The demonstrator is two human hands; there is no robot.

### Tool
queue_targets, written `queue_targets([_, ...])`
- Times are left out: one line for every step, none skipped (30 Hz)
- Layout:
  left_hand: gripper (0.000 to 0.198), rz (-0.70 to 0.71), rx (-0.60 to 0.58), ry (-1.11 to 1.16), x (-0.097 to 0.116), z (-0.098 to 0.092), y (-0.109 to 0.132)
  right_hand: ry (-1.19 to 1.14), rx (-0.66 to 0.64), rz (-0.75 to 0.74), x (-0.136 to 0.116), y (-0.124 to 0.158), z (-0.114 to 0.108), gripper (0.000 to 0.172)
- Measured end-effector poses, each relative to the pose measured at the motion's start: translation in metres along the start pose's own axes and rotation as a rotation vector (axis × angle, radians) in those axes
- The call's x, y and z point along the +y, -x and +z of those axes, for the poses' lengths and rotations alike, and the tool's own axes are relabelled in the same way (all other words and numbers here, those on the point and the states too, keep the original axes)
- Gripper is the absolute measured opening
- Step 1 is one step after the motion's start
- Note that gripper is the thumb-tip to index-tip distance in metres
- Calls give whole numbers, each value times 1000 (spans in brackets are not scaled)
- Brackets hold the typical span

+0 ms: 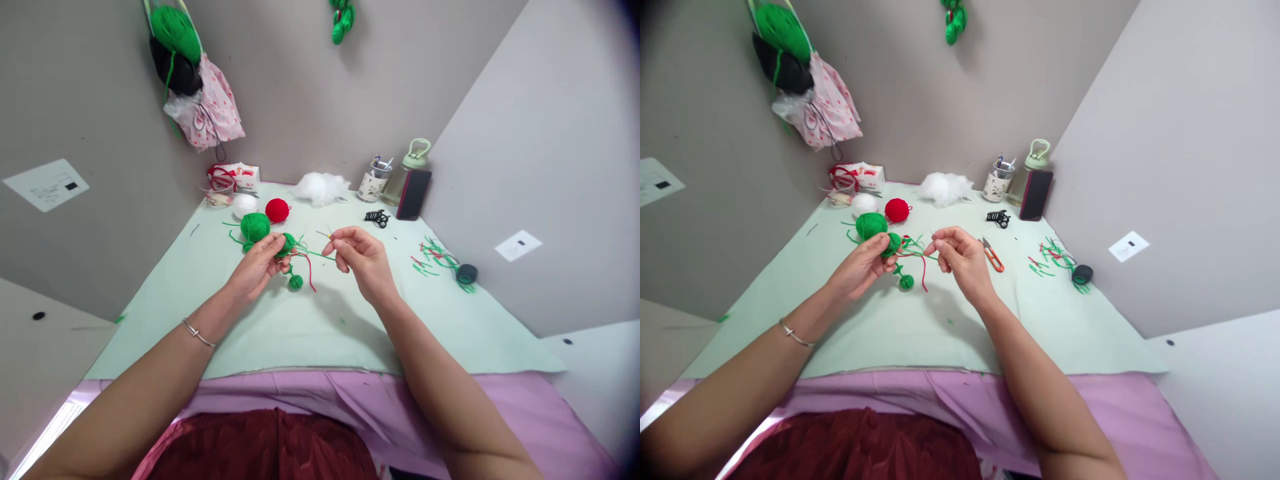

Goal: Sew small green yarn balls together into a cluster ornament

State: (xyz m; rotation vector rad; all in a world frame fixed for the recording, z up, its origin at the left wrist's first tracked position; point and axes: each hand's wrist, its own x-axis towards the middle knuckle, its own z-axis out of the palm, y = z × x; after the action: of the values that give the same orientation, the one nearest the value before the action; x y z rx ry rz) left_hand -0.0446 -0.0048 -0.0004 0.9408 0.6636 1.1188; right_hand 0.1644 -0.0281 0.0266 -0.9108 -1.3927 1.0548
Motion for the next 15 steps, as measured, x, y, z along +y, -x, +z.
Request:
queue_targets([31,-3,-4,-2,0,1,1,30,-1,-8,0,1,1,17])
queue_targets([33,-6,-10,-6,1,1,1,68,2,-27,0,1,2,17])
queue_targets([37,-8,-18,-12,1,2,2,114,4,-54,1,2,3,17])
queue_targets([40,-9,-27,-17,1,2,2,166,2,-87,1,3,5,15])
queue_targets([43,-10,-36,-21,1,2,2,219,-4,-123,1,4,6,13])
queue_targets([44,-11,-45,-23,0,2,2,272,-10,-159,1,5,7,11])
queue_targets([44,-14,-54,-23,0,2,2,322,-13,-193,1,6,9,8])
queue_targets([44,-17,-62,-22,0,2,2,367,-16,-219,1,7,10,6])
queue_targets([43,-20,-70,-22,-1,2,2,407,-17,-239,1,8,11,6])
queue_targets([43,-21,-76,-22,-1,2,2,437,-18,-254,1,9,12,6])
queue_targets([42,-22,-82,-25,-1,2,2,460,-21,-266,2,9,14,7])
queue_targets([42,-23,-85,-28,-1,2,2,479,-29,-274,2,10,14,8])
queue_targets([41,-23,-87,-32,-1,2,2,496,-40,-281,3,10,15,8])
queue_targets([41,-24,-90,-35,0,2,2,512,-48,-288,4,10,16,8])
queue_targets([40,-23,-93,-36,0,2,2,525,-54,-293,5,10,16,8])
